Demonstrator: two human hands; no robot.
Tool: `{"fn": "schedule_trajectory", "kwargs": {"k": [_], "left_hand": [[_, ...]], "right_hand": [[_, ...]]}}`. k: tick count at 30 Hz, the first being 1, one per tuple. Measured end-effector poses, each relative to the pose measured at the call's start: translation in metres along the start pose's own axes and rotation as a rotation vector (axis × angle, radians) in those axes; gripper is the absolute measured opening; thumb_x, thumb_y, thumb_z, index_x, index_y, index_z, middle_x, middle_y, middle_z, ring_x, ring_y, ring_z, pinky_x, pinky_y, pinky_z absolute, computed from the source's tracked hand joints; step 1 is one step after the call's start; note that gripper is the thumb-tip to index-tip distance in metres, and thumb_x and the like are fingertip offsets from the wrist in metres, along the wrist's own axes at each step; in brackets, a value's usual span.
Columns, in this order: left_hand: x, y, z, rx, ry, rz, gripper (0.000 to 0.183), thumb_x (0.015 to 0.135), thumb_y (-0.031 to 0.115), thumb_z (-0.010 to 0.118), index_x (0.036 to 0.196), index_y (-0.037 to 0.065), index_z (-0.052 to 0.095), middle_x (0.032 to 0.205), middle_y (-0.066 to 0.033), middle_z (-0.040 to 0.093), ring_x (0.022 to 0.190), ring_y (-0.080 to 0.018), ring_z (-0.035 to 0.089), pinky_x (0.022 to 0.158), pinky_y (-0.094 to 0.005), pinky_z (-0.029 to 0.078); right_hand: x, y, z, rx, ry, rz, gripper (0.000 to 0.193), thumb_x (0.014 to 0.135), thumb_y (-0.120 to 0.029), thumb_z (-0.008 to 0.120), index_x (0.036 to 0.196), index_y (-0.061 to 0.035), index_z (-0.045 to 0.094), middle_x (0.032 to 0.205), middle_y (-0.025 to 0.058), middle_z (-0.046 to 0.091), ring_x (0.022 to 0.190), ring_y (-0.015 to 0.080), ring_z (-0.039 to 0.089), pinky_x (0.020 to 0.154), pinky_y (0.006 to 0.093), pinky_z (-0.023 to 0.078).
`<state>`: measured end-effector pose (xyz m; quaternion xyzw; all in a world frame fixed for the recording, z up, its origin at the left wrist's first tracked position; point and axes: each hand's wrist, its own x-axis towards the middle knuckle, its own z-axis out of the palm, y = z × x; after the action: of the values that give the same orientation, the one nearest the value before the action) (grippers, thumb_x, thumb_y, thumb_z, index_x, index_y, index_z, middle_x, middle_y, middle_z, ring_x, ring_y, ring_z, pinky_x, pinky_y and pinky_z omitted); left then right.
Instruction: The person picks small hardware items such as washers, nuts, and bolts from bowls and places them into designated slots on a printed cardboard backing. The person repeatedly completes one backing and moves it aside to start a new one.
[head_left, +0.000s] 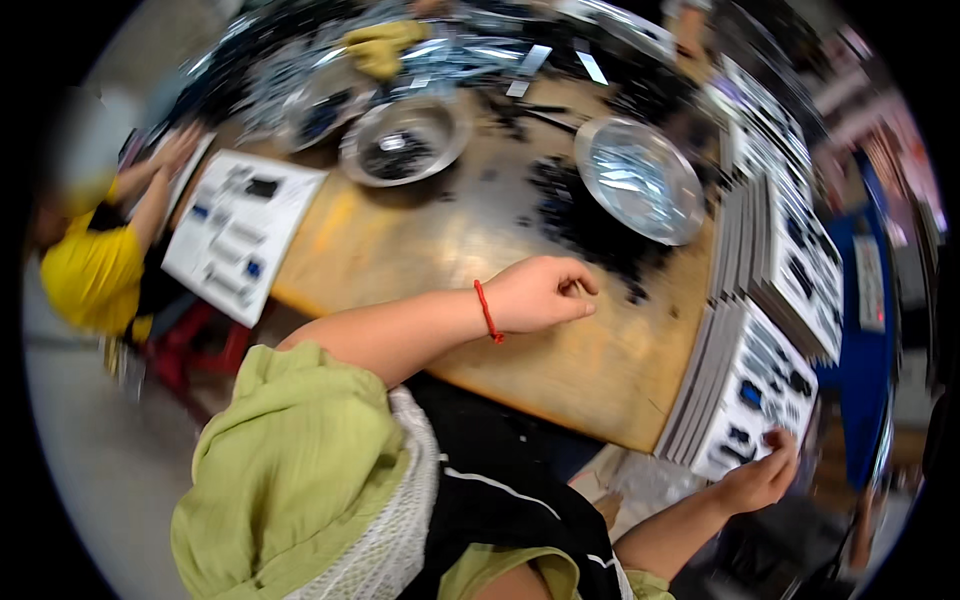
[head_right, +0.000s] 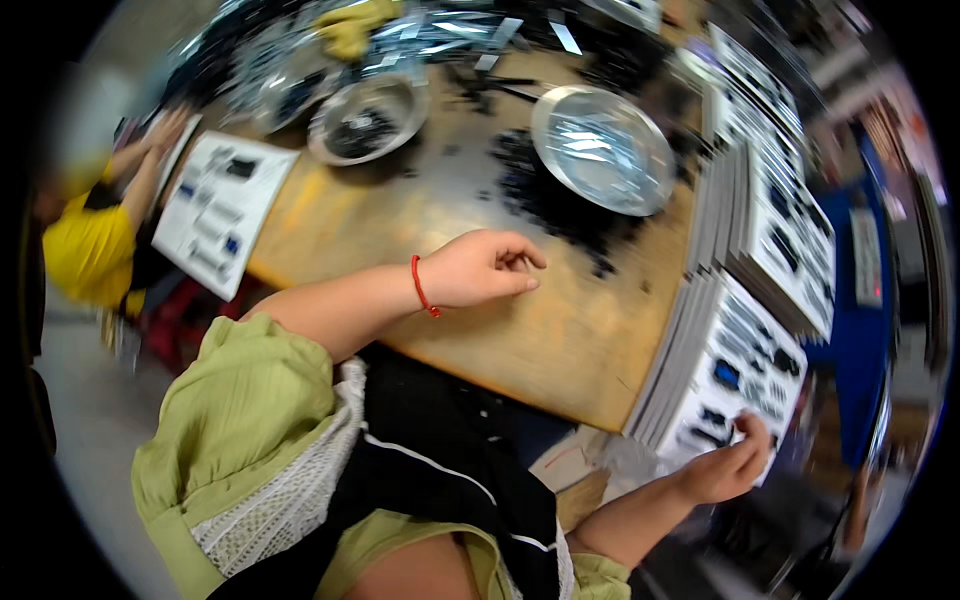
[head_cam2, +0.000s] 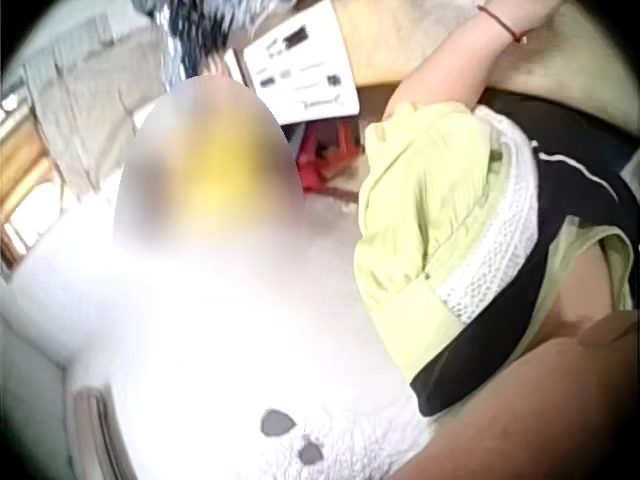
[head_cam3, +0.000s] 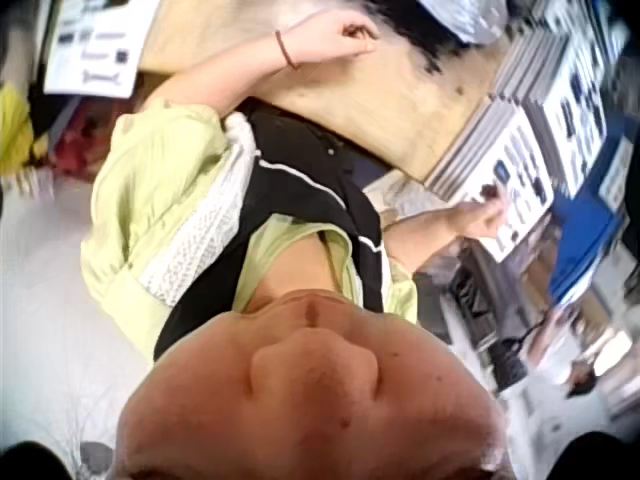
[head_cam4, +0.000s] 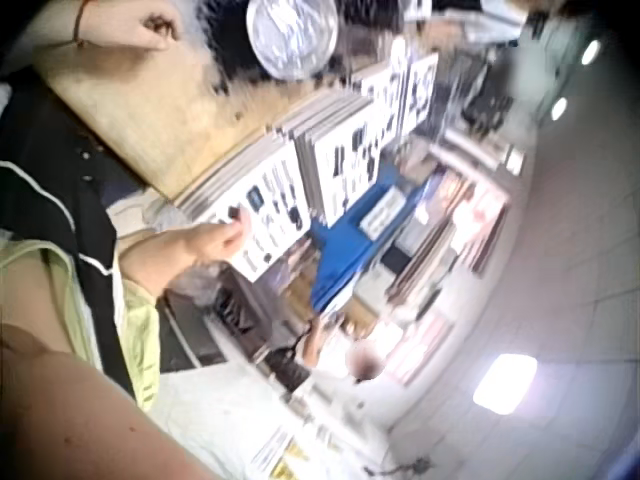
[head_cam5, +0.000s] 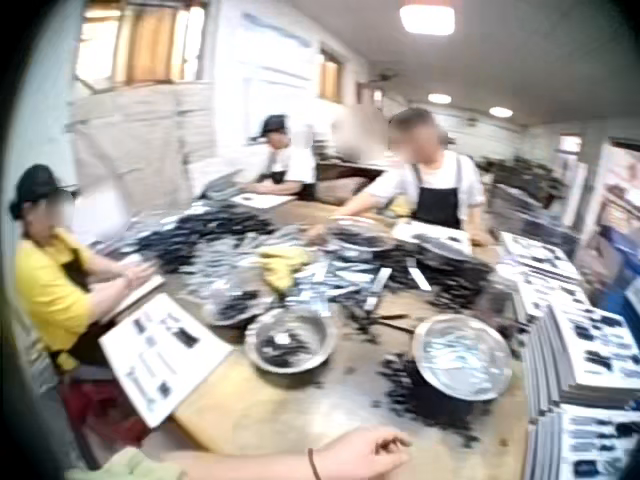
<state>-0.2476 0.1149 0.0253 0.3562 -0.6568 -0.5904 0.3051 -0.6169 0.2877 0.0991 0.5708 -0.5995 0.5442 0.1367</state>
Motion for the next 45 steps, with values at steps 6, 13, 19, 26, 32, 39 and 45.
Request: {"fn": "schedule_trajectory", "kwargs": {"k": [6,13,19,26,32,39,45], "left_hand": [[-0.124,-0.049,-0.145,0.415,0.77,-0.018,0.033,0.081,0.023,0.074,0.106,0.002,0.068,0.109,-0.0164,0.065,0.103,-0.0304,0.063,0.091,-0.0375,0.05],[-0.293,-0.146,-0.381,1.086,1.445,-0.52,0.042,0.086,0.03,0.069,0.118,0.004,0.064,0.121,-0.0175,0.063,0.113,-0.0348,0.059,0.099,-0.0434,0.046],[-0.373,-0.192,-0.492,0.772,1.328,-1.083,0.075,0.094,0.061,0.044,0.149,0.011,0.04,0.143,-0.0166,0.052,0.135,-0.0312,0.047,0.117,-0.0528,0.019],[-0.392,-0.223,-0.526,0.52,1.56,-0.614,0.063,0.093,0.054,0.049,0.137,0.009,0.057,0.133,-0.0159,0.061,0.124,-0.0298,0.056,0.108,-0.0375,0.035],[-0.393,-0.215,-0.493,0.515,1.623,-0.463,0.059,0.093,0.051,0.052,0.133,0.008,0.06,0.131,-0.0168,0.062,0.125,-0.0313,0.056,0.108,-0.0378,0.036],[-0.345,-0.191,-0.392,0.551,1.567,-0.365,0.05,0.096,0.044,0.052,0.125,0.005,0.065,0.125,-0.0163,0.066,0.12,-0.0319,0.059,0.103,-0.0373,0.041],[-0.304,-0.157,-0.299,0.706,1.44,-0.465,0.048,0.098,0.042,0.049,0.128,0.006,0.063,0.126,-0.0161,0.063,0.12,-0.0336,0.056,0.104,-0.0427,0.038]], "right_hand": [[-0.104,-0.121,0.177,0.491,-0.475,0.488,0.024,0.1,-0.013,0.052,0.088,0.0019,0.065,0.087,0.0078,0.065,0.072,0.0131,0.056,0.068,0.0265,0.044],[-0.164,-0.153,0.257,0.426,-0.901,0.172,0.009,0.089,-0.004,0.062,0.082,0.001,0.064,0.079,0.0133,0.063,0.071,0.026,0.059,0.069,0.0339,0.048],[-0.179,-0.151,0.271,0.321,-0.84,0.183,0.009,0.088,-0.003,0.062,0.08,0.0003,0.061,0.078,0.0136,0.06,0.073,0.0274,0.058,0.068,0.0352,0.047],[-0.175,-0.163,0.273,0.298,-0.824,0.129,0.015,0.092,-0.006,0.058,0.079,0.0011,0.058,0.075,0.0104,0.057,0.071,0.0224,0.055,0.067,0.0322,0.044],[-0.169,-0.18,0.27,0.302,-0.814,0.126,0.01,0.087,-0.001,0.062,0.078,0.001,0.06,0.074,0.0149,0.058,0.068,0.0289,0.056,0.064,0.035,0.045],[-0.173,-0.164,0.27,0.243,-0.782,0.094,0.012,0.085,-0.005,0.065,0.076,0.0009,0.061,0.07,0.0152,0.056,0.062,0.0289,0.055,0.059,0.0359,0.044],[-0.17,-0.165,0.269,0.317,-0.728,0.118,0.01,0.084,-0.005,0.066,0.077,0.0003,0.063,0.069,0.0147,0.056,0.063,0.0281,0.055,0.058,0.0359,0.043]]}}
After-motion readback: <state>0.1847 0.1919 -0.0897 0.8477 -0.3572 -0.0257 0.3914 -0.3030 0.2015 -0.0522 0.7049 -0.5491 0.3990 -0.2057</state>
